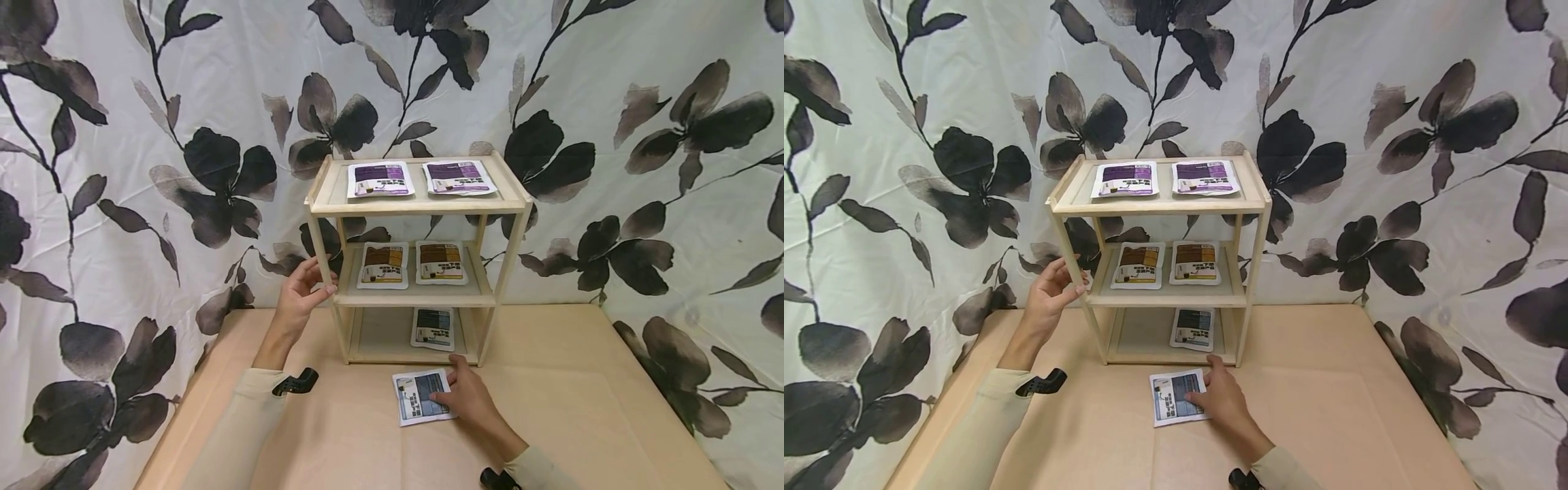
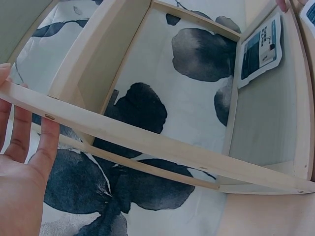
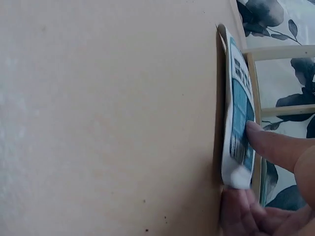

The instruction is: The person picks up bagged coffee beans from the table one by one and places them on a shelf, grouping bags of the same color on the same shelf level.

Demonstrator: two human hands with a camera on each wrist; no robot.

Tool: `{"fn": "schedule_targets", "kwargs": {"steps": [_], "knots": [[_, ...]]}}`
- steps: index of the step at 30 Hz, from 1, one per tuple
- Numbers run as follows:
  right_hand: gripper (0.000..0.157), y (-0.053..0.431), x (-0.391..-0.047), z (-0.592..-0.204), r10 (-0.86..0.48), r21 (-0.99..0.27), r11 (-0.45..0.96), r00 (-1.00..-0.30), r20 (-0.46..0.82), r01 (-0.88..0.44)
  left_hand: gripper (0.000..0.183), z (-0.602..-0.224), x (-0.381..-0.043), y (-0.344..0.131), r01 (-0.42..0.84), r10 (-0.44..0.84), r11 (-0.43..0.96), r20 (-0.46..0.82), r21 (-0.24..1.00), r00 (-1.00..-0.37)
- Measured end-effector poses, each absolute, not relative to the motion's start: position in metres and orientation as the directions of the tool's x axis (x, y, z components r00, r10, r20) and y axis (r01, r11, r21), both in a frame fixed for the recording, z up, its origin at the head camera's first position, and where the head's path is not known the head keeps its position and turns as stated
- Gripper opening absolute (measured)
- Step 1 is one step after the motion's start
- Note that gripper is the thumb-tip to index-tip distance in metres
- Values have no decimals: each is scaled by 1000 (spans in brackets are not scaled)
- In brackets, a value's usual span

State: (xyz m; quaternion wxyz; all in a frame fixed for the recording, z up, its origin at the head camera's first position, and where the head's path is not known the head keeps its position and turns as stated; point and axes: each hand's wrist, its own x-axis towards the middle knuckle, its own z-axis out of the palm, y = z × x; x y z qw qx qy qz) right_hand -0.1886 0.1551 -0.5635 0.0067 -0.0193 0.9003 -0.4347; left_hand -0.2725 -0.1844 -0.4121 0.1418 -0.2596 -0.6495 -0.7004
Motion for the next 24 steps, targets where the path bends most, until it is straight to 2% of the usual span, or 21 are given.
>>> {"fn": "schedule_targets", "kwargs": {"steps": [6, 9, 13, 16, 19, 22, 24], "knots": [[87, 155, -189, -565, -147, -905, 424, -988, -37, -30, 58, -413, -273, -184, 535, 139, -106, 545, 838, -827], [77, 157, -190, -563, -207, -938, 345, -978, -41, -34, 58, -413, -273, -184, 532, 137, -102, 541, 841, -830], [61, 159, -192, -563, -283, -966, 240, -959, 28, -99, 57, -413, -272, -184, 529, 134, -104, 539, 842, -832], [37, 159, -193, -565, -299, -961, 237, -952, 68, -144, 57, -412, -271, -184, 527, 133, -105, 537, 843, -833], [14, 158, -193, -565, -277, -926, 338, -958, 74, -169, 57, -412, -271, -184, 527, 132, -103, 537, 844, -833], [19, 157, -196, -565, -253, -890, 422, -965, 65, -171, 57, -411, -271, -184, 528, 133, -103, 537, 843, -833], [23, 158, -198, -564, -257, -894, 417, -965, 55, -163, 57, -411, -271, -184, 529, 133, -105, 539, 842, -832]]}}
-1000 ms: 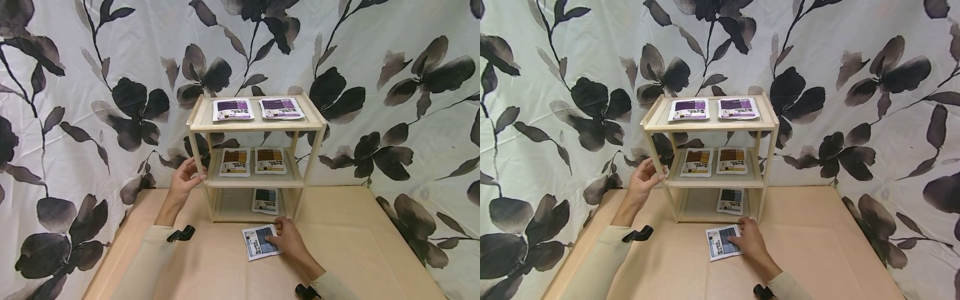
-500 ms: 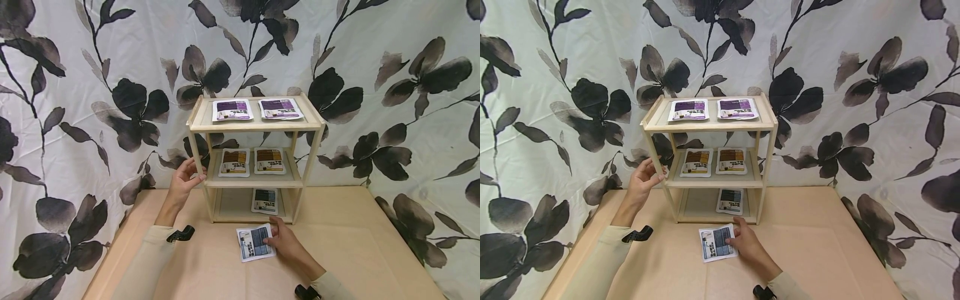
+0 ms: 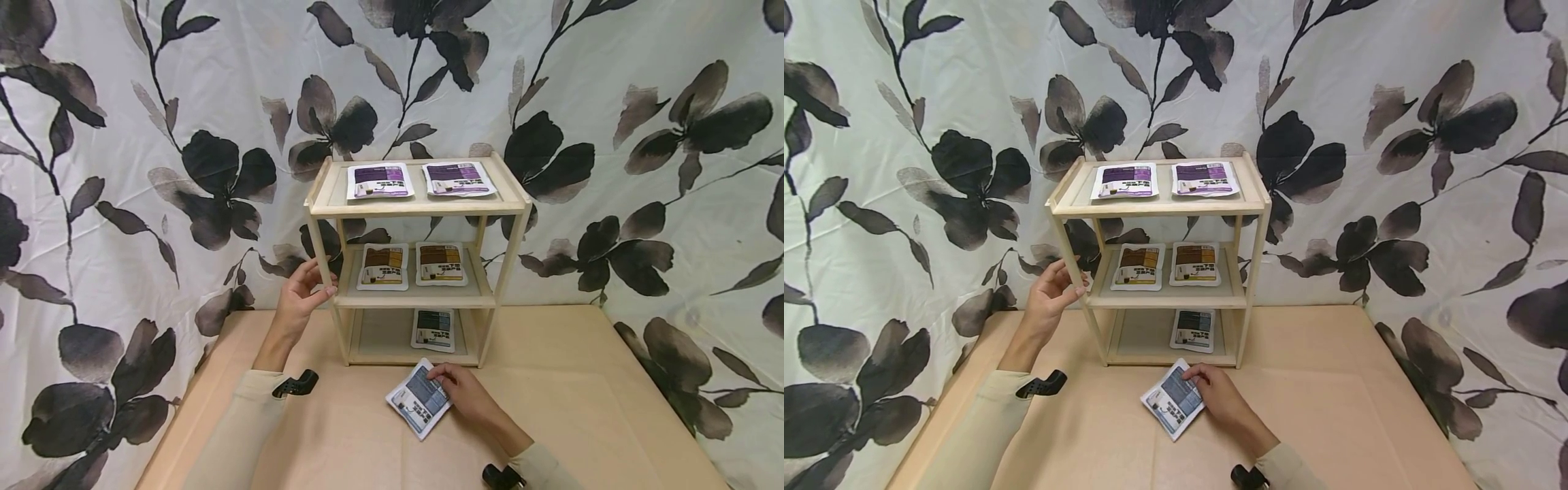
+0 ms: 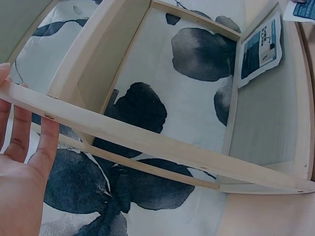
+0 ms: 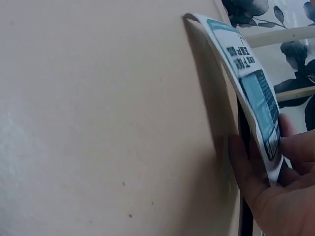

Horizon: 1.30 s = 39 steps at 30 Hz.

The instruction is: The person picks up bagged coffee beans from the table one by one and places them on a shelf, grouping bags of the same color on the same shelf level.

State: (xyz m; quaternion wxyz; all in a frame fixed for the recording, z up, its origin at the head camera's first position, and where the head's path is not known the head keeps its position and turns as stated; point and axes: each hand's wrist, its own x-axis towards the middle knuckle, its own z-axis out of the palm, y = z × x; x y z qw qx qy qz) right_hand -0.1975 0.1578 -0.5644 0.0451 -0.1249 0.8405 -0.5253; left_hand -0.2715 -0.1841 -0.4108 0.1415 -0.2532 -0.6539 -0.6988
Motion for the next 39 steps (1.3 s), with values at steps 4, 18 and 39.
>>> {"fn": "schedule_targets", "kwargs": {"steps": [4, 18, 39], "knots": [[18, 161, -199, -564, -300, -923, 355, -953, 40, -150, 57, -412, -272, -185, 532, 139, -108, 543, 840, -828], [23, 170, -203, -570, -358, -950, 275, -933, 41, -147, 57, -415, -274, -185, 524, 136, -112, 535, 844, -834], [40, 169, -201, -570, -494, -908, 338, -868, 51, -246, 57, -415, -275, -185, 541, 151, -119, 553, 833, -819]]}}
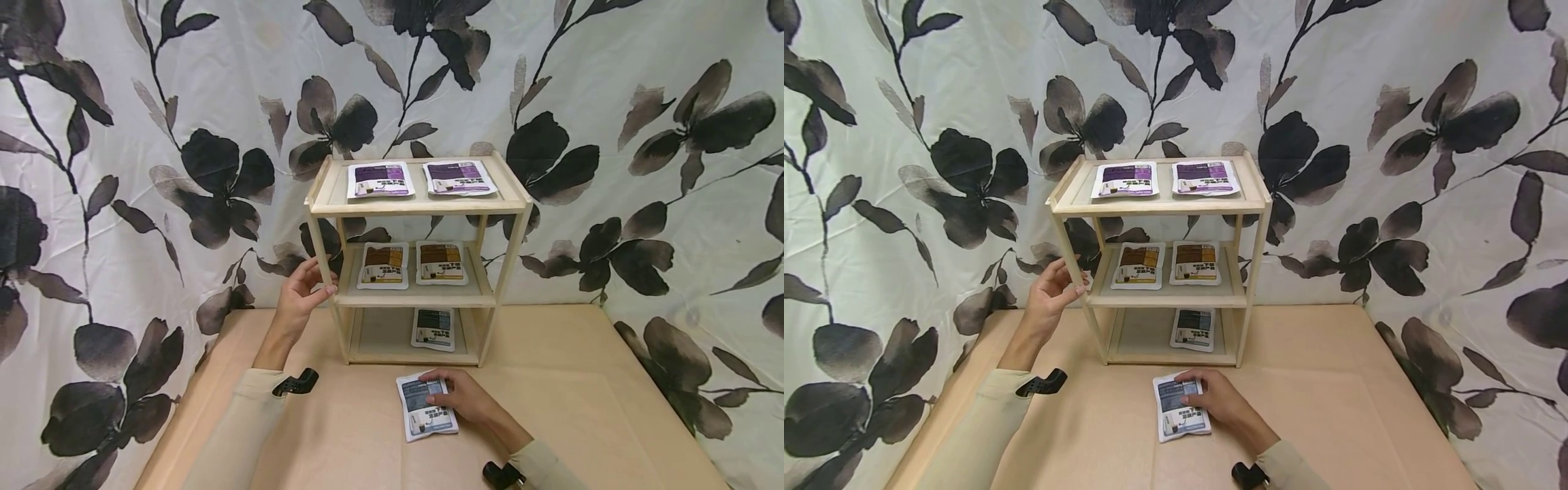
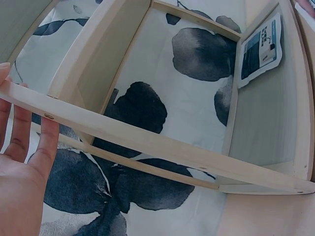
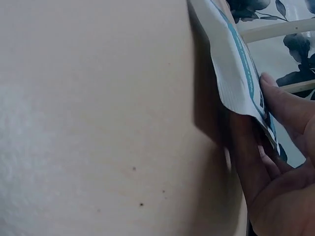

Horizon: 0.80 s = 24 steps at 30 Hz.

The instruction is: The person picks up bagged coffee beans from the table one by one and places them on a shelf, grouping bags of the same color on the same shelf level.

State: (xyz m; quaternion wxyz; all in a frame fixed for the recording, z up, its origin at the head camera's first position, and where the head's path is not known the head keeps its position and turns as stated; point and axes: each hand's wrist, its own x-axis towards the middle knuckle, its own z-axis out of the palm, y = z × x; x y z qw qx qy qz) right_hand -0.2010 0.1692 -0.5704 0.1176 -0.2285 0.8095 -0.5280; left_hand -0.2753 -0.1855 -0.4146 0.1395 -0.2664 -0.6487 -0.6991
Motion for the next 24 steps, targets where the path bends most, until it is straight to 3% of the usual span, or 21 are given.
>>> {"fn": "schedule_targets", "kwargs": {"steps": [12, 24], "knots": [[54, 170, -201, -566, -569, -987, 158, -817, -97, 8, 57, -413, -274, -184, 529, 142, -111, 541, 841, -829], [48, 169, -205, -566, -545, -985, 162, -838, -43, -55, 57, -413, -273, -184, 527, 131, -110, 538, 843, -833]]}}
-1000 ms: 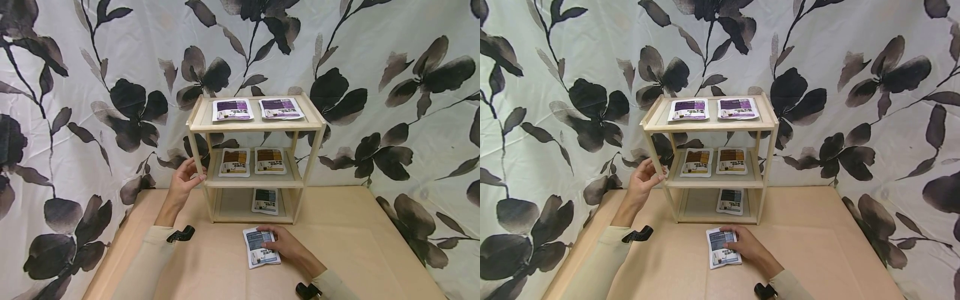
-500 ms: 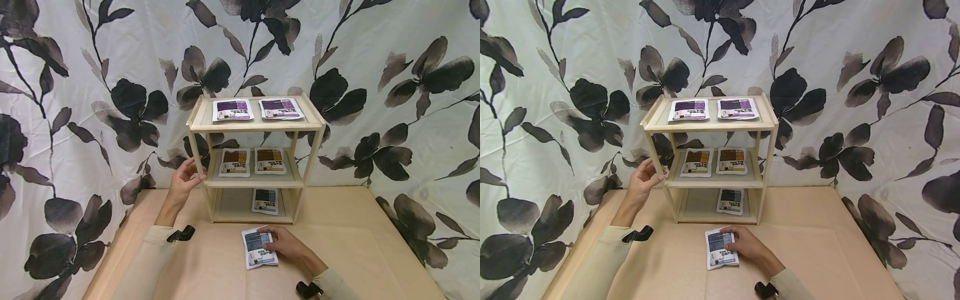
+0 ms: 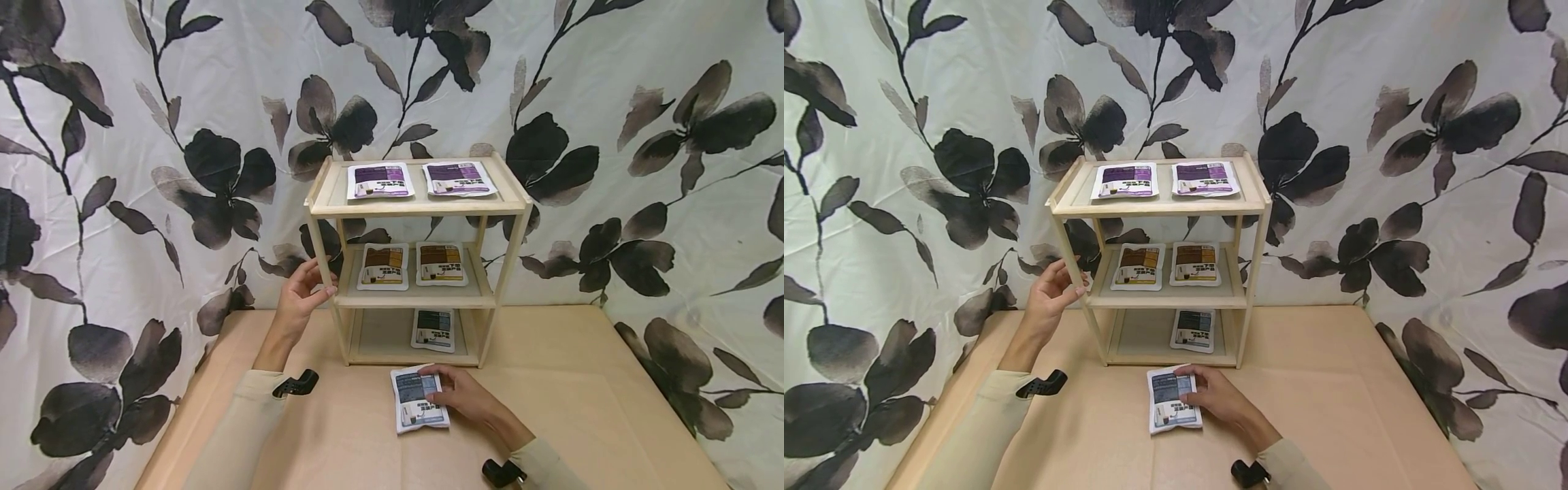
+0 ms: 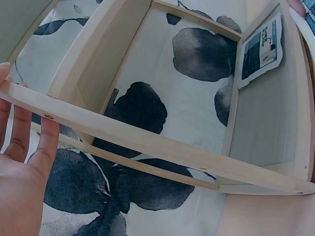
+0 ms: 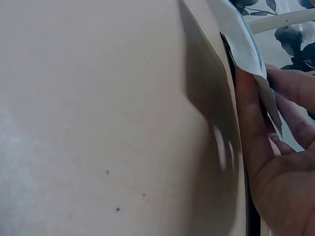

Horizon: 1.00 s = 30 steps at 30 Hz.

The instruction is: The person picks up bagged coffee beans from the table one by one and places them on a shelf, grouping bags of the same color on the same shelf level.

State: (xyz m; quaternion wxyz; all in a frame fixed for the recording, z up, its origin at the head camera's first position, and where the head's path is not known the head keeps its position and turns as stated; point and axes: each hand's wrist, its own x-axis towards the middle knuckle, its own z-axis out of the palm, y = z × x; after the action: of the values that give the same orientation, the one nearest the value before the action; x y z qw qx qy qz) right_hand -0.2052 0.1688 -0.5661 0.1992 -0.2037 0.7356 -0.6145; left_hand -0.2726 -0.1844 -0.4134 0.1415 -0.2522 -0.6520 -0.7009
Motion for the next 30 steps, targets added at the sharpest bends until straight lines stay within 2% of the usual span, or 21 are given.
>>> {"fn": "schedule_targets", "kwargs": {"steps": [7, 14, 30], "knots": [[48, 166, -210, -563, -486, -993, 116, -870, -76, 22, 57, -413, -272, -184, 530, 134, -123, 543, 839, -829], [48, 163, -221, -559, -419, -985, 174, -905, -67, -7, 57, -412, -273, -184, 531, 139, -119, 543, 839, -828], [55, 144, -253, -538, -411, -986, 165, -911, -33, -39, 57, -413, -273, -185, 537, 143, -107, 547, 837, -825]]}}
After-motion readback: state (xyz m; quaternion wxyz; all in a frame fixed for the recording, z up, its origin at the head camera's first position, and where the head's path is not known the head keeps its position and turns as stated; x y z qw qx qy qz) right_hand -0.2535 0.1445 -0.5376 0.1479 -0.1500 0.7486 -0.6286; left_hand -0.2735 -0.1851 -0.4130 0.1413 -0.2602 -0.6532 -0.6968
